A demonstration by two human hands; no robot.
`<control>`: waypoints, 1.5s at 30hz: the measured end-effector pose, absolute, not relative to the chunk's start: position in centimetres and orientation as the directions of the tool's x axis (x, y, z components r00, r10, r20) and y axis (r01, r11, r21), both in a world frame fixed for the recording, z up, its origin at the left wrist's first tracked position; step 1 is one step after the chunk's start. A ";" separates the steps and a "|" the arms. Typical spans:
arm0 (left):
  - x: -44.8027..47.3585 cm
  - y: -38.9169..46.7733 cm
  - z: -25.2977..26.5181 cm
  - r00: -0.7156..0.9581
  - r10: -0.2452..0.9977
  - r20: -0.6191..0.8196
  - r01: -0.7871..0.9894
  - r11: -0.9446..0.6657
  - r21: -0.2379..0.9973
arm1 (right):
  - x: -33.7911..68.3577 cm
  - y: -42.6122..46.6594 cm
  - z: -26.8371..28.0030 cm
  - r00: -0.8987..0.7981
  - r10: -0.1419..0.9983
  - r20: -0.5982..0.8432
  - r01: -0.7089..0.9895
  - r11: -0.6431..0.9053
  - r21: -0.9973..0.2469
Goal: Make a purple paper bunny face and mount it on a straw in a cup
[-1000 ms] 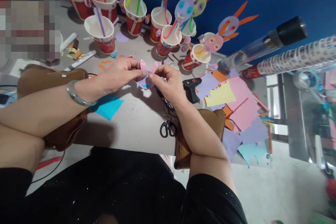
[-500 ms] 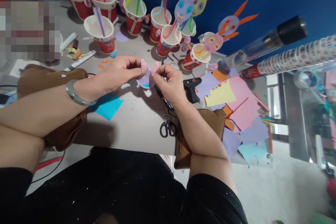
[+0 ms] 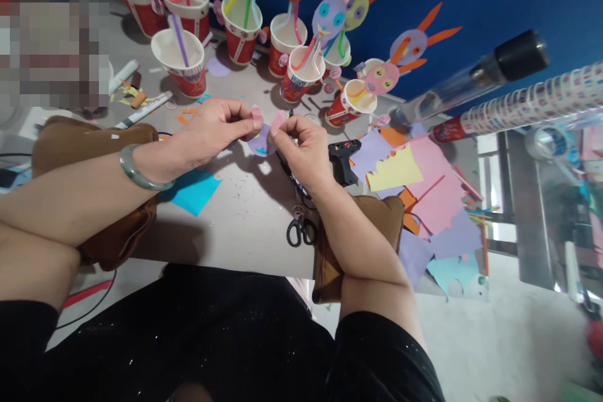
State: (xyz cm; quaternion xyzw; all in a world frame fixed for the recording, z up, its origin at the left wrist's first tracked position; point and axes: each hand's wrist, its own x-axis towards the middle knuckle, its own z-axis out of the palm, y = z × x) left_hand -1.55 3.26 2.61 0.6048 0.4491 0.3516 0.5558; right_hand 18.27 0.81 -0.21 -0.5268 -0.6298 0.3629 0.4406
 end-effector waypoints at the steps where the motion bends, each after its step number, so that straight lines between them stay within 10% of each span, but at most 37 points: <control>1: -1.5 3.2 2.7 0.355 0.932 -0.080 0.151 0.027 0.988 | 18.3 0.8 -0.2 -0.058 0.983 0.174 0.348 0.183 -0.920; 32: -1.0 3.1 2.2 0.383 0.919 -0.093 0.073 0.070 0.995 | 17.8 1.0 -0.4 -0.050 0.988 0.147 0.313 0.156 -0.937; 39: -0.6 3.7 1.9 0.116 0.993 0.015 0.045 -0.021 0.999 | 18.3 1.1 -0.2 -0.217 0.969 -0.119 0.340 -0.039 -0.940; 45: -1.2 2.1 2.6 0.337 0.909 0.243 0.094 -0.290 0.952 | 17.8 -2.2 -1.5 -0.258 0.889 -0.379 0.439 -0.241 -0.865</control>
